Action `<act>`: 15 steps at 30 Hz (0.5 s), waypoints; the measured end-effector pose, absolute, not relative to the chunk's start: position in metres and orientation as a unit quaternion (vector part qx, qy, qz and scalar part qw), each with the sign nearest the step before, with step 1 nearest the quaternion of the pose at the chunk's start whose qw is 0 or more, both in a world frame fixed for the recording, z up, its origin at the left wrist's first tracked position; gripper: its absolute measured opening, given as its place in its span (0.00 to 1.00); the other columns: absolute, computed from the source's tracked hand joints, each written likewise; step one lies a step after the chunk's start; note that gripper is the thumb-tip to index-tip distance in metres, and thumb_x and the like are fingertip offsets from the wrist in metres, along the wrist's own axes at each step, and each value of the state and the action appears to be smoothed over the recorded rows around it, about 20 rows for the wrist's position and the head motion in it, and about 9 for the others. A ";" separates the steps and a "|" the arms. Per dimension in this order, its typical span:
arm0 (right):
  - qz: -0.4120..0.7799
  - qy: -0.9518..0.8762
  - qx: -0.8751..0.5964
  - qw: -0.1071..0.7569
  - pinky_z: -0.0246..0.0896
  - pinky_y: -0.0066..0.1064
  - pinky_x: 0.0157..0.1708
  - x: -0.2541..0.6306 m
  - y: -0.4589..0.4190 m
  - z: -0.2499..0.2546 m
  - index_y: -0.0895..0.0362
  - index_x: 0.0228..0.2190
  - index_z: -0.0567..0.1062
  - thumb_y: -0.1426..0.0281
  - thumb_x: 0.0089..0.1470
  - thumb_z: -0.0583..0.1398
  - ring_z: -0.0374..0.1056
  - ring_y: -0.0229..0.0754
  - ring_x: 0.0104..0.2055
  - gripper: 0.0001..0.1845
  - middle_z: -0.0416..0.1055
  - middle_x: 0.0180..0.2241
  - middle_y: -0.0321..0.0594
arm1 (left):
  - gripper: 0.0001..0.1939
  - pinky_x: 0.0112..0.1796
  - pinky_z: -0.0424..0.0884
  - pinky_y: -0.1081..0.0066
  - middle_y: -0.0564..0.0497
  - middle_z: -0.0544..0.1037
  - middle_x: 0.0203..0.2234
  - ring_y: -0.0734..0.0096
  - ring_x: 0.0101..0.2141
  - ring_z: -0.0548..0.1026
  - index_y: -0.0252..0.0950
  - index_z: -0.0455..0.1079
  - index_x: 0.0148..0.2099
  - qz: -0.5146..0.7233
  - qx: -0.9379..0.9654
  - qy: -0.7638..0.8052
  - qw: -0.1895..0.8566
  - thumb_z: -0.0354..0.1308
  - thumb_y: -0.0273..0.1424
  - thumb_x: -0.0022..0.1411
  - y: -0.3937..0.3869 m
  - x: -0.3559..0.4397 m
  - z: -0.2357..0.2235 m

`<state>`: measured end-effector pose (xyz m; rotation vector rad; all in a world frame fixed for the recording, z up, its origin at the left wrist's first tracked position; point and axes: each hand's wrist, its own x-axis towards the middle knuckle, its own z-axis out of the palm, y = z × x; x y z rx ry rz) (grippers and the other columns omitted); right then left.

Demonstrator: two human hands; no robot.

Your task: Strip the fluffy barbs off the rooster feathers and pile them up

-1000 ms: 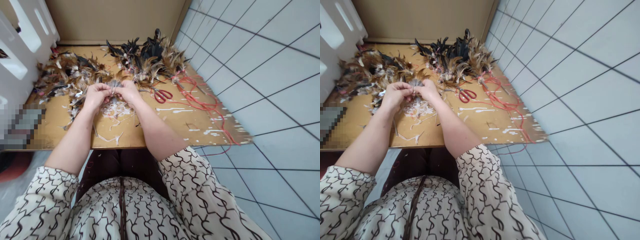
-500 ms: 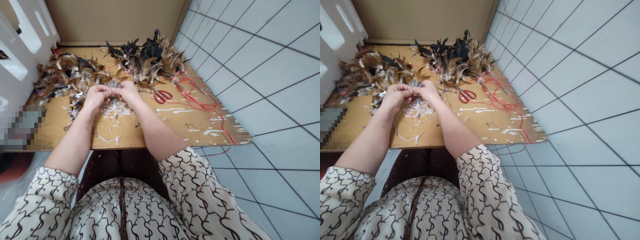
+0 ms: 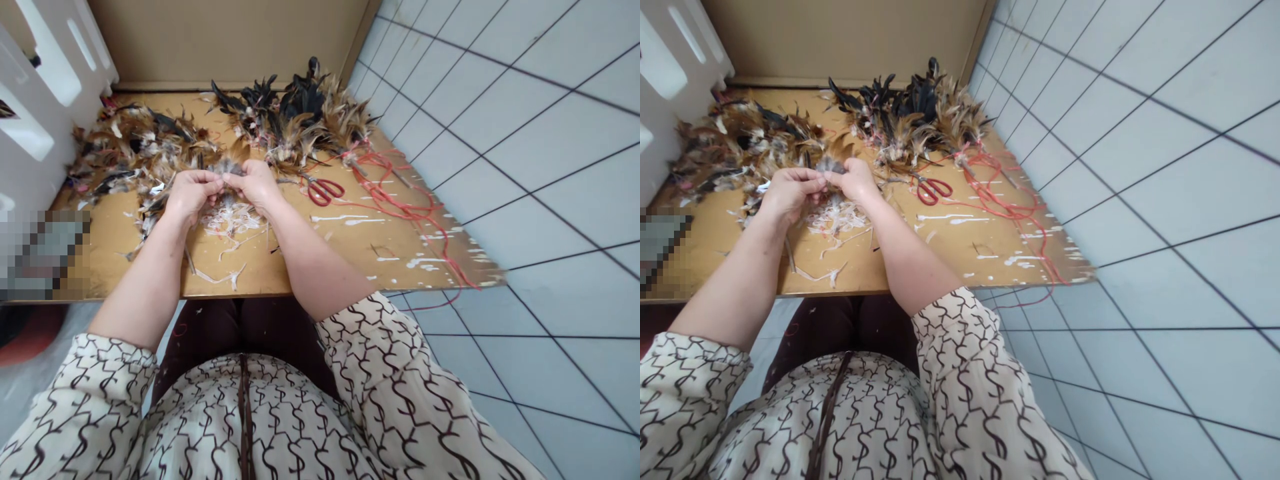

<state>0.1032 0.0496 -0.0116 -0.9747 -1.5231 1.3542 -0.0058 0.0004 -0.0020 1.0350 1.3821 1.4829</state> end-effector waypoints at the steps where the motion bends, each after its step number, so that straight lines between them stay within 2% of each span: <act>1: 0.542 -0.611 -0.388 0.427 0.50 0.21 0.19 0.103 0.050 -0.012 0.57 0.20 0.61 0.72 0.43 0.63 0.53 0.29 0.22 0.14 0.59 0.19 0.29 | 0.06 0.17 0.56 0.78 0.55 0.69 0.11 0.83 0.12 0.60 0.32 0.69 0.17 0.591 0.413 0.552 0.419 0.60 0.19 0.41 0.000 -0.006 -0.002; 10: 0.514 -0.611 -0.399 0.450 0.50 0.22 0.21 0.102 0.054 -0.015 0.57 0.19 0.60 0.71 0.39 0.65 0.53 0.29 0.22 0.16 0.57 0.19 0.28 | 0.06 0.16 0.57 0.78 0.55 0.70 0.11 0.83 0.12 0.61 0.31 0.69 0.18 0.582 0.402 0.551 0.443 0.60 0.18 0.40 -0.001 -0.005 0.001; 15: 0.522 -0.608 -0.393 0.451 0.50 0.22 0.20 0.102 0.053 -0.016 0.57 0.20 0.61 0.69 0.40 0.66 0.53 0.28 0.20 0.16 0.58 0.18 0.28 | 0.06 0.17 0.59 0.79 0.53 0.71 0.13 0.83 0.13 0.62 0.31 0.69 0.18 0.568 0.407 0.543 0.466 0.61 0.20 0.42 -0.001 -0.005 0.000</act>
